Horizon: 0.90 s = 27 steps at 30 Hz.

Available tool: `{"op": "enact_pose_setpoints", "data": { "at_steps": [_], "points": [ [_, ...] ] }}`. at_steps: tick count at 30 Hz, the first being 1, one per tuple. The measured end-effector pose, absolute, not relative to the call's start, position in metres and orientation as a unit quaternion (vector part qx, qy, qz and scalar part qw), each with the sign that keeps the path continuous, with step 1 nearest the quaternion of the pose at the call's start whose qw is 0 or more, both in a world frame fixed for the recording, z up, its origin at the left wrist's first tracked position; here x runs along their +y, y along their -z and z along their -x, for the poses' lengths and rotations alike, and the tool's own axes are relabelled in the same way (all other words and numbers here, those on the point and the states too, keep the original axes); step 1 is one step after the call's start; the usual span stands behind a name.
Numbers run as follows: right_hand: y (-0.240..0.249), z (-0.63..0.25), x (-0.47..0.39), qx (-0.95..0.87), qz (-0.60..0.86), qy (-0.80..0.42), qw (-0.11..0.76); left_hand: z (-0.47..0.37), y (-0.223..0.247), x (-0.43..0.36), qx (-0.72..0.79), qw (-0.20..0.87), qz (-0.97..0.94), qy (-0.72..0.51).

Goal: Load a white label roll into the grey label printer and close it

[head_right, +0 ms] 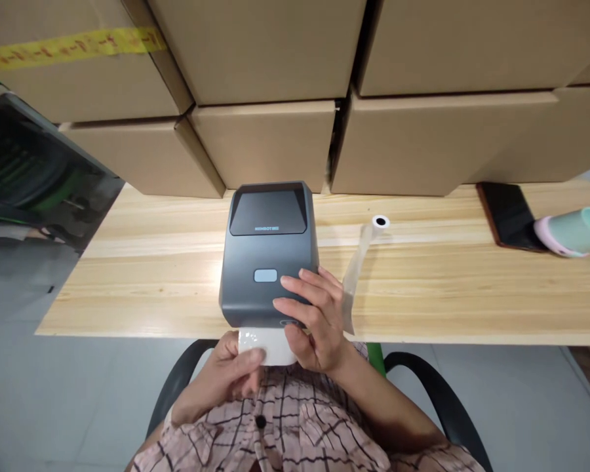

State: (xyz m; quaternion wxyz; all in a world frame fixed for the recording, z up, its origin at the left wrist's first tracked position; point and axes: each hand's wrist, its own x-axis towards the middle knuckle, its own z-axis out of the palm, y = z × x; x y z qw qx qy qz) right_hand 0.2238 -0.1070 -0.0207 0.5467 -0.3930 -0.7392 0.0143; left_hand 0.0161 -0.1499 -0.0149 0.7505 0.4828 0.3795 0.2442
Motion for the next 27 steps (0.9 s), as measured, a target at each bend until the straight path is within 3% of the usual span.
{"op": "enact_pose_setpoints", "data": {
  "at_steps": [7, 10, 15, 22, 24, 27],
  "points": [
    [0.008, -0.227, -0.104, -0.764, 0.398, -0.007, 0.508, -0.014, 0.012, -0.133, 0.362, 0.690, -0.584, -0.228],
    [-0.006, -0.230, -0.102, -0.782, 0.425, 0.007, 0.456, -0.017, 0.013, -0.135, 0.397, 0.635, -0.610, -0.259],
    [-0.028, -0.233, -0.097, -0.816, 0.443, 0.026, 0.370, -0.018, 0.014, -0.135, 0.392, 0.635, -0.614, -0.256],
    [-0.033, -0.235, -0.086, -0.835, 0.427, -0.064, 0.341, -0.015, 0.017, -0.137, 0.375, 0.625, -0.635, -0.255],
    [-0.024, -0.237, -0.090, -0.827, 0.427, -0.082, 0.356, -0.013, 0.022, -0.142, 0.379, 0.578, -0.648, -0.321],
    [0.000, -0.241, -0.106, -0.776, 0.457, -0.122, 0.417, -0.013, 0.030, -0.145, 0.446, 0.422, -0.573, -0.543]
  ]
}}
